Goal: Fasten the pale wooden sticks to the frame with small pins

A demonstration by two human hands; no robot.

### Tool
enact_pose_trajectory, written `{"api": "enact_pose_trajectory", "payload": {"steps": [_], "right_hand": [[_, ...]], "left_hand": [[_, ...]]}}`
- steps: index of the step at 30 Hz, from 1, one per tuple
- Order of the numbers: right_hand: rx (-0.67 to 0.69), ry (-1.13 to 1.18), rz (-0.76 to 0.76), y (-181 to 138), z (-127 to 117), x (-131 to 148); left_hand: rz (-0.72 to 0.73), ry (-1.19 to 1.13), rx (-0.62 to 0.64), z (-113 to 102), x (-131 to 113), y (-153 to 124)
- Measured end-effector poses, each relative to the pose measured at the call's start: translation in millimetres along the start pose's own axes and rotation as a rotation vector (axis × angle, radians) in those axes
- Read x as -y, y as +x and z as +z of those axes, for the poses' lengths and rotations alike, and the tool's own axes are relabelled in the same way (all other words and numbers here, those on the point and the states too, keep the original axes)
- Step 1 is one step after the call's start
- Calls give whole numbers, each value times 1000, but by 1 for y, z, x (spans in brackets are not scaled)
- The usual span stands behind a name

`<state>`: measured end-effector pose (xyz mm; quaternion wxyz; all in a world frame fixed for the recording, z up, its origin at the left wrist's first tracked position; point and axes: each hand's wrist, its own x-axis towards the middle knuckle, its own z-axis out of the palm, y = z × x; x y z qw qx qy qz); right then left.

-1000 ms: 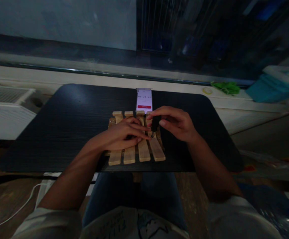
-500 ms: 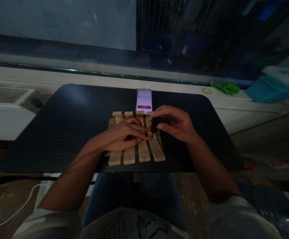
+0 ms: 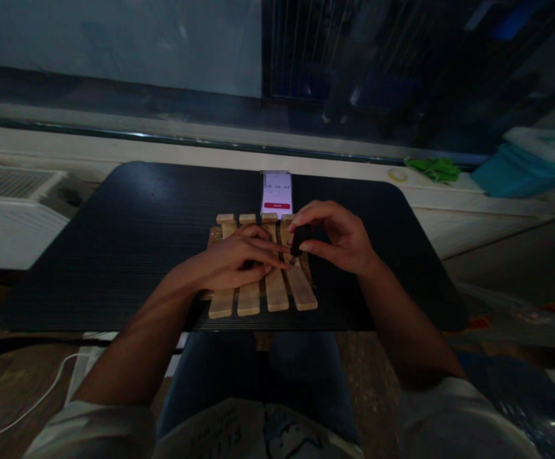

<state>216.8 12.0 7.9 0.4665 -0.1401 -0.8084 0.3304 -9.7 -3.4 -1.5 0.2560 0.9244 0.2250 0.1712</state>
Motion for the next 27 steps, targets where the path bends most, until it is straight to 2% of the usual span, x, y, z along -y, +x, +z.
{"api": "enact_pose_trajectory", "payload": {"steps": [11,16,27], "right_hand": [[7,-13,-22,0,2,-1],[31,-103,-60,4,0,1],[96,-15,35,0,-2,6]], "left_hand": [[-10,-7,4,-1,-1,0],[-14,-3,5,-1,-1,0],[6,-6,-6,0,-1,1]]}}
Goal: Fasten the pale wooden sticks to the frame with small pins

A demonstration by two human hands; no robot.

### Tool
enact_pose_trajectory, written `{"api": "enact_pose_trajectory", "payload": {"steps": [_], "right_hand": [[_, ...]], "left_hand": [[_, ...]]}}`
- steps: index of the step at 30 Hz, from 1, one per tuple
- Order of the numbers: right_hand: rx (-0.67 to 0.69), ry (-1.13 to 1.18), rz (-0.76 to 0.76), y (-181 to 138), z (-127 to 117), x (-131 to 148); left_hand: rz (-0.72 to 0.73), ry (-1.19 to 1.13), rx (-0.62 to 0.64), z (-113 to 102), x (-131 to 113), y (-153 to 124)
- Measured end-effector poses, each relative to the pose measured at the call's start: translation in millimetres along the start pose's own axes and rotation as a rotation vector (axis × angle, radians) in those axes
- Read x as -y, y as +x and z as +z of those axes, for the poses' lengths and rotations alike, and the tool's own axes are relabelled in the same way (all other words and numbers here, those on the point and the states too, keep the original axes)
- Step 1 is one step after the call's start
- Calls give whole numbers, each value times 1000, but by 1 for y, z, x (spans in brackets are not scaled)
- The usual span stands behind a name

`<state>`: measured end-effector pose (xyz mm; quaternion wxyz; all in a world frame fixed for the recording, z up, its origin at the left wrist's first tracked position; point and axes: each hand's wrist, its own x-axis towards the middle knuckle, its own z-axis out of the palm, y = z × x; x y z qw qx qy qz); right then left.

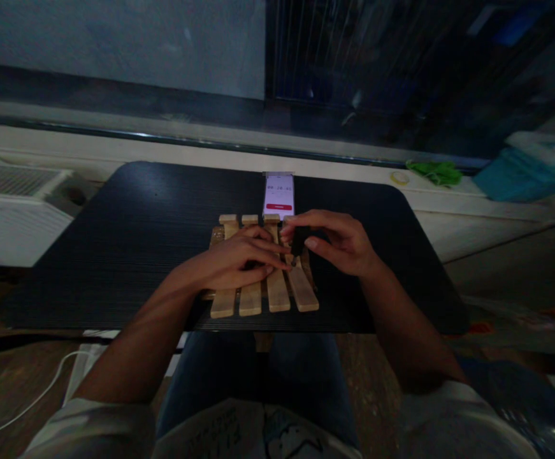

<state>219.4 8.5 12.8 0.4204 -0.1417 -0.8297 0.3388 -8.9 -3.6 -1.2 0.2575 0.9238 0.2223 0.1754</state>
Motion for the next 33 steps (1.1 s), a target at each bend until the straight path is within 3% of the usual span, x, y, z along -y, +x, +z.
{"api": "enact_pose_trajectory", "payload": {"steps": [13,26,33], "right_hand": [[-39,28,55,-1,2,-2],[-50,52,8,-1,3,-7],[-93,-71,-22,1,3,-4]], "left_hand": [[-7,7,3,0,1,0],[-20,15,10,-1,0,0],[1,10,-9,1,0,-1]]}}
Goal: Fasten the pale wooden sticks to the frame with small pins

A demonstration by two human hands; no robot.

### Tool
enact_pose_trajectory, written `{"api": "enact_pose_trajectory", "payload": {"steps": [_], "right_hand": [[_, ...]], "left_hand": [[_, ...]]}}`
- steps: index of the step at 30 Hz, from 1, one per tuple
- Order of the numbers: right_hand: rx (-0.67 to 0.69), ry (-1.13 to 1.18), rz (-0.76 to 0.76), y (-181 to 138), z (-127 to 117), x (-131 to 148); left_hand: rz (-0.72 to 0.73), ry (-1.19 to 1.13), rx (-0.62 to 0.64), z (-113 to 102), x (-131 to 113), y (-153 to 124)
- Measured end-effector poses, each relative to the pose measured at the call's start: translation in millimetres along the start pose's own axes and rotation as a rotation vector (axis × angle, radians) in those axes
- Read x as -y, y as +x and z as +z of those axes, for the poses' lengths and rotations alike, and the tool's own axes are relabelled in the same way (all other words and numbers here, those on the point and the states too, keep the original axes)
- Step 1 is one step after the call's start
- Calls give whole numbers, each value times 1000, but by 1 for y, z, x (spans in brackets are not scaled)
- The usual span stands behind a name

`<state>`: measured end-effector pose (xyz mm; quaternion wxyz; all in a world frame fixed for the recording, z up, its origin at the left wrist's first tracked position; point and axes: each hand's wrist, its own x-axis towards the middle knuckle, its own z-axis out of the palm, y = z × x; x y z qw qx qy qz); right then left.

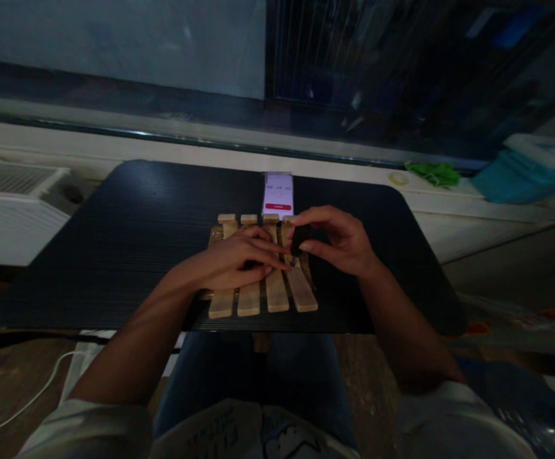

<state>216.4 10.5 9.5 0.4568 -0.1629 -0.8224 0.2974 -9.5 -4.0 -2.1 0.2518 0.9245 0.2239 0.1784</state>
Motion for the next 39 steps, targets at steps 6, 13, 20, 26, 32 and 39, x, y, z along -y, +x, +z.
{"api": "enact_pose_trajectory", "payload": {"steps": [6,13,20,26,32,39], "right_hand": [[13,84,19,-1,1,-2],[2,88,34,-3,1,-3],[3,69,8,-3,0,-3],[36,27,-20,0,0,-3],[78,61,-15,0,-1,0],[72,161,44,-2,-1,2]], "left_hand": [[-3,7,12,0,0,0],[2,-1,-1,0,0,0],[-8,1,11,0,0,0],[-12,13,4,0,0,0],[-7,4,-8,-1,-1,0],[6,1,-9,0,0,0]]}}
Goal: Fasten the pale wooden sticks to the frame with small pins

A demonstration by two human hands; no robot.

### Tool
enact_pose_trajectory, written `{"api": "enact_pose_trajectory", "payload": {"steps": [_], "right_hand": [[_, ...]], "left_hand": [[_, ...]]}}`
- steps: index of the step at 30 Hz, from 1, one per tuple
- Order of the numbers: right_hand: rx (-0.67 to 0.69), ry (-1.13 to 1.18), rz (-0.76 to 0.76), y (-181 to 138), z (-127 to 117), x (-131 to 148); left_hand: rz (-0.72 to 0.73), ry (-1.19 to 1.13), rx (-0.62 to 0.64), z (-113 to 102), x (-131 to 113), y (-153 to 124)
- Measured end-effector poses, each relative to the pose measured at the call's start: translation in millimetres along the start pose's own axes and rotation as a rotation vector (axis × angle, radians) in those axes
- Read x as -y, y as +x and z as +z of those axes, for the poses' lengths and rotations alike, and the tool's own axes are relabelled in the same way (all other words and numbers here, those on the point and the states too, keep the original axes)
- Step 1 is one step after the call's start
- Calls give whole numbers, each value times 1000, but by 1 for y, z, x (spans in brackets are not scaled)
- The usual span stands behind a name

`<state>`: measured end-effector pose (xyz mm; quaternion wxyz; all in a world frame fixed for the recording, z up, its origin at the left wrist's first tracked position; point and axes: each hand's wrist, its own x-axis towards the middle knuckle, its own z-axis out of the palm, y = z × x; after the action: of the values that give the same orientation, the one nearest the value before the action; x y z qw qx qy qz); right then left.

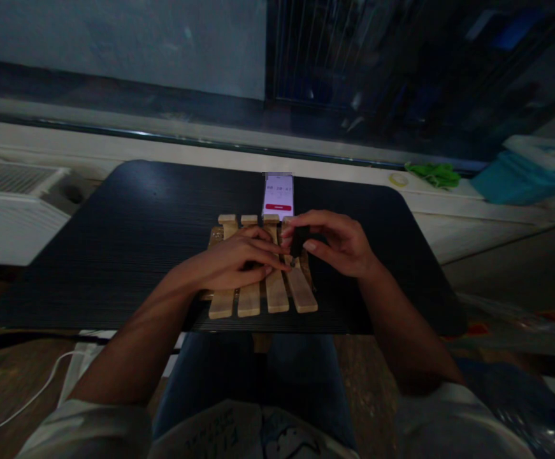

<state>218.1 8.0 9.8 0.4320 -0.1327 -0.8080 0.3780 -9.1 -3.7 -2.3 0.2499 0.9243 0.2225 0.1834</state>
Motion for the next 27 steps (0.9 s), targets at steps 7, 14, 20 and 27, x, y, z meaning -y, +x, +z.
{"api": "enact_pose_trajectory", "payload": {"steps": [7,14,20,27], "right_hand": [[-16,-10,14,0,0,-2],[-25,1,35,0,1,-3],[-69,-27,7,1,2,-5],[-75,-119,3,1,1,-5]], "left_hand": [[-15,6,19,-1,0,0],[-18,0,11,0,0,0],[-15,7,17,-1,0,0],[-4,3,2,0,0,0]]}}
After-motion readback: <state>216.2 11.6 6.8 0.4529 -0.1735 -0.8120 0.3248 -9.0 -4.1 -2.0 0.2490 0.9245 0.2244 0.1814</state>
